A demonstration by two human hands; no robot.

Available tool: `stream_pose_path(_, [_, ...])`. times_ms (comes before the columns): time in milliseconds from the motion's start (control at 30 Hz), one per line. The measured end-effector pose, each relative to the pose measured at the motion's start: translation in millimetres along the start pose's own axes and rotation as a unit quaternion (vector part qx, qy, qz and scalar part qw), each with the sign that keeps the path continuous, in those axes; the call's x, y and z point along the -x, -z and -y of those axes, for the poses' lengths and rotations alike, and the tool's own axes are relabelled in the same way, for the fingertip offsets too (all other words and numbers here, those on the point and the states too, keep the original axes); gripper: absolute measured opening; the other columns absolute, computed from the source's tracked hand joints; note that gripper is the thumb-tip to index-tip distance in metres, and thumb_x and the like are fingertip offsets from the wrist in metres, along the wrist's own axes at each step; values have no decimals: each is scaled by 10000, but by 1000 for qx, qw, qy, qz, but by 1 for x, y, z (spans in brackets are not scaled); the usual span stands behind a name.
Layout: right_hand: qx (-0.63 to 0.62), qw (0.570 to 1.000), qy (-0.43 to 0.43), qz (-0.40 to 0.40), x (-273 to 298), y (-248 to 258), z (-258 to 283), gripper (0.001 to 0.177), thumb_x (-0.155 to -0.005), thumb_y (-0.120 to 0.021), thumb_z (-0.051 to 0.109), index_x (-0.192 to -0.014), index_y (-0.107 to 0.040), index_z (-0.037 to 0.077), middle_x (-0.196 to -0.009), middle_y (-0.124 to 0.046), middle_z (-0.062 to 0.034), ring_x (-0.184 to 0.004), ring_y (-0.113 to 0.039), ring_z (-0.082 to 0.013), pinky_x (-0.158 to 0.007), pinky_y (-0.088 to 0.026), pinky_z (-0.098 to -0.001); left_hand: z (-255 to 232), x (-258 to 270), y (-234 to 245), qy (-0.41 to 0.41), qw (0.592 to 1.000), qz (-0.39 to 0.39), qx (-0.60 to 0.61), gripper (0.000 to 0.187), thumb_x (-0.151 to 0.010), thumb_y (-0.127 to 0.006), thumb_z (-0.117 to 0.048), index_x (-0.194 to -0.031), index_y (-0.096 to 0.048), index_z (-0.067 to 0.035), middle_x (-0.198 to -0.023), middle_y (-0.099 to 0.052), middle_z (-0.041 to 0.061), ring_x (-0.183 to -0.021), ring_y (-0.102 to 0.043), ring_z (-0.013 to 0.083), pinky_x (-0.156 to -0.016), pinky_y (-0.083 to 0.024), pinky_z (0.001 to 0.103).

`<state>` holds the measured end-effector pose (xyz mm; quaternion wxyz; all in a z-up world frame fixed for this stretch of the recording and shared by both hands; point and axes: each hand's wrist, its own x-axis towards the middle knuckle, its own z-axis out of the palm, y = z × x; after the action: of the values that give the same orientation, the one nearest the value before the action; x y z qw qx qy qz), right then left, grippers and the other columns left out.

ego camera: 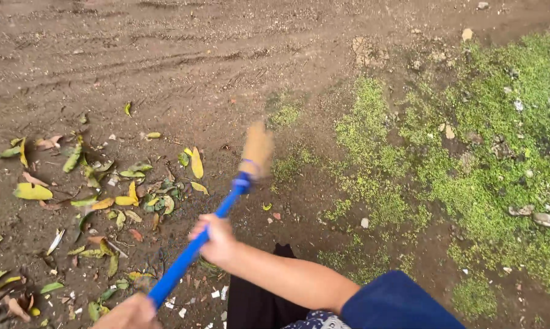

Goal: Sweeping fallen leaves and dirt debris on an outdoor path adjacent to a porch.

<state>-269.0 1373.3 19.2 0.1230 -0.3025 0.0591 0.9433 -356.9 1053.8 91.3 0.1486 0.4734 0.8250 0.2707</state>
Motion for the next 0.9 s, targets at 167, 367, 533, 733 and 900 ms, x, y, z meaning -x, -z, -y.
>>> stream_pose_path(167, [76,950,135,-270,-59,152,82,209,-907,-644,87,-779,-480,105,-602,-433,-41,-534,-473,-196,-569,-486,-380,-159,-138,-84,-72,784,-308,535,333,-1006,-582,-48,-684,-498,-70,-608,-532,-16,-512,-528,99,-587,-473,308])
stream_pose_path(367, [67,964,-91,-240,-153,136,-17,255,-860,-659,32,-698,-482,118,-603,-469,-52,-558,-500,-203,-563,-451,-338,-100,-138,-24,-35,855,-289,429,216,-927,-624,-103,-741,-624,8,-708,-683,91,-562,-607,146,-563,-504,289])
stream_pose_path(533, [109,980,-164,-9,-249,17,-111,302,-903,-676,42,-709,-473,154,-611,-478,15,-512,-469,-131,-503,-416,-275,-95,-175,58,-69,898,-277,335,338,-1015,-587,-89,-684,-547,-32,-674,-579,37,-651,-622,175,-788,-582,367])
stream_pose_path(733, [-46,971,-229,55,-245,-120,-107,249,-1015,-663,60,-845,-490,118,-707,-514,37,-560,-505,-59,-509,-434,-193,44,-176,50,-239,948,-84,191,286,-862,-734,-99,-636,-571,-38,-636,-583,54,-638,-655,200,-713,-601,326])
stream_pose_path(900, [39,997,-62,2,-197,-147,-13,242,-960,-633,73,-793,-468,130,-643,-461,29,-540,-478,-104,-526,-439,-270,-5,-227,103,-288,886,-30,363,340,-943,-712,-214,-655,-581,-89,-637,-626,12,-588,-659,164,-686,-594,330])
